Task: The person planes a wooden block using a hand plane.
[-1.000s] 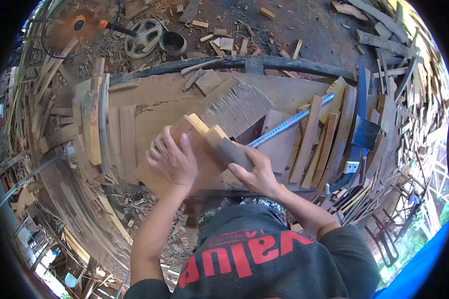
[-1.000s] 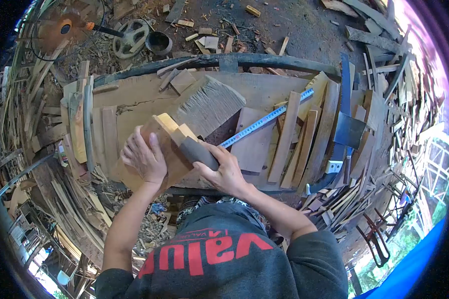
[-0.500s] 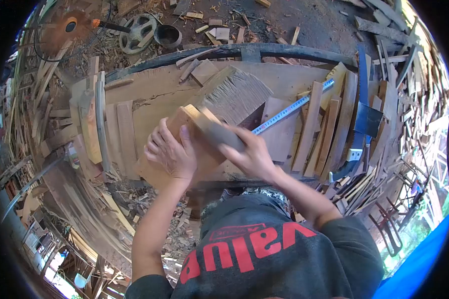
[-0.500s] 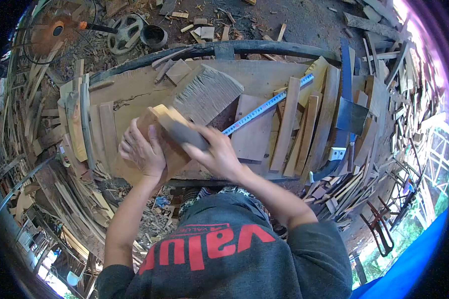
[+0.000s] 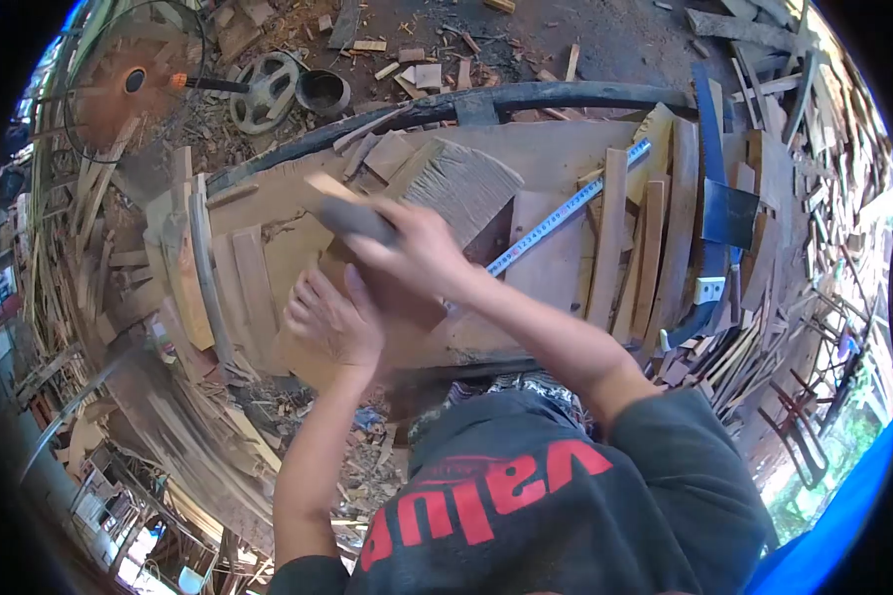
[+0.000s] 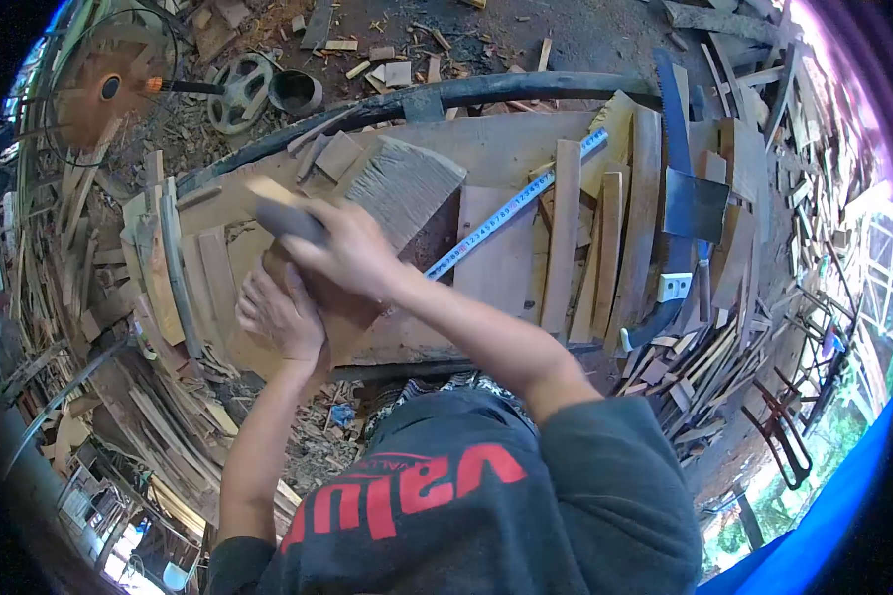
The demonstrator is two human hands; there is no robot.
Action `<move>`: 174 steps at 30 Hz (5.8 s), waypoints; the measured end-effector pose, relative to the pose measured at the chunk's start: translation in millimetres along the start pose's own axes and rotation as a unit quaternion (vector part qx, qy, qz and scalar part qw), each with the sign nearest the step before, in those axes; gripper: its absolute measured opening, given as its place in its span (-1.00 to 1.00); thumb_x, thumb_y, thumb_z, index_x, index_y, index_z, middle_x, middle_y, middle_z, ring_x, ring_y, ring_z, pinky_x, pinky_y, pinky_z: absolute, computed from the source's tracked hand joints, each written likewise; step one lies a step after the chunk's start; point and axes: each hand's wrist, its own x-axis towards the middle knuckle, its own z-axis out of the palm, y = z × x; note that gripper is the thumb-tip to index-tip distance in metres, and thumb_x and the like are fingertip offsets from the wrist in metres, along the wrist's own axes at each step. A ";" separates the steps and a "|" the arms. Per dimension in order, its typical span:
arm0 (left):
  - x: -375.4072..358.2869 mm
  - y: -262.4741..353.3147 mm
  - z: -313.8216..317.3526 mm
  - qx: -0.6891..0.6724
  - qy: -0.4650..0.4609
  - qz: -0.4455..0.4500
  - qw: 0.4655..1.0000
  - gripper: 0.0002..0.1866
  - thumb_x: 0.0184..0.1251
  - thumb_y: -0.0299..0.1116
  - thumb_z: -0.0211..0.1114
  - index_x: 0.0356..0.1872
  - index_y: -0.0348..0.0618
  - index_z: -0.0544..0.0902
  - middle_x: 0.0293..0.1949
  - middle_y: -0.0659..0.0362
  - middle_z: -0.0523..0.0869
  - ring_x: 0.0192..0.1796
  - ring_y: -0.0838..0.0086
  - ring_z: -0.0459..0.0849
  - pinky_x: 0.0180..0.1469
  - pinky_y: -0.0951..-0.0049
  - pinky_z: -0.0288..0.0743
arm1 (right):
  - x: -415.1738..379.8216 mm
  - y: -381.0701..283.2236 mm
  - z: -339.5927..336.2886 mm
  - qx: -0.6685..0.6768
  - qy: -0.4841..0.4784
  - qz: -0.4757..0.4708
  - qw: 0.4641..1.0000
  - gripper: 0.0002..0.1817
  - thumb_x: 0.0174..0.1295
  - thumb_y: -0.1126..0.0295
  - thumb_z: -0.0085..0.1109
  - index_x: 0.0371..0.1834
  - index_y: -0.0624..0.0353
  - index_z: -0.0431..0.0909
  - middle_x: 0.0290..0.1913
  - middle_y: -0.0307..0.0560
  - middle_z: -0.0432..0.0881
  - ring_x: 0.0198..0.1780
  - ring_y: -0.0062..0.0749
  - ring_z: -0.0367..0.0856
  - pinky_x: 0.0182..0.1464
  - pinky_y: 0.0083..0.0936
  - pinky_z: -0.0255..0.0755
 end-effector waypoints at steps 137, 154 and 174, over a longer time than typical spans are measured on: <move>-192.5 5.7 24.3 -0.707 0.213 -0.442 0.510 -0.27 0.44 -0.17 0.39 0.45 -0.20 0.19 0.23 0.00 0.34 0.14 0.33 0.50 0.24 0.29 0.42 | -44.1 -12.0 -164.4 -0.350 0.061 -0.036 0.934 -0.46 0.30 0.19 0.36 0.31 0.18 0.58 -0.04 0.06 0.74 -0.02 -0.17 0.65 0.14 -0.30 0.50; -129.1 -41.1 -12.9 -0.887 -0.047 -0.300 0.347 -0.56 0.34 -0.10 0.48 0.17 0.09 0.57 0.00 0.32 0.67 0.05 0.52 0.65 0.01 0.37 0.59 | -217.1 50.1 -214.3 0.260 0.027 0.266 0.928 -0.41 0.44 -0.17 0.15 0.14 0.19 0.53 -0.20 -0.12 0.69 -0.24 -0.40 0.70 -0.25 -0.41 0.62; 93.0 -91.3 -29.8 -0.441 -0.578 -0.077 0.682 -0.24 0.14 0.32 0.48 0.21 -0.04 0.70 0.19 0.14 0.74 0.26 0.40 0.66 0.35 0.24 0.45 | -266.7 44.4 -176.7 0.312 0.032 0.297 0.902 -0.49 0.54 -0.07 0.00 0.25 0.12 0.47 -0.12 -0.13 0.67 -0.21 -0.39 0.68 -0.20 -0.40 0.60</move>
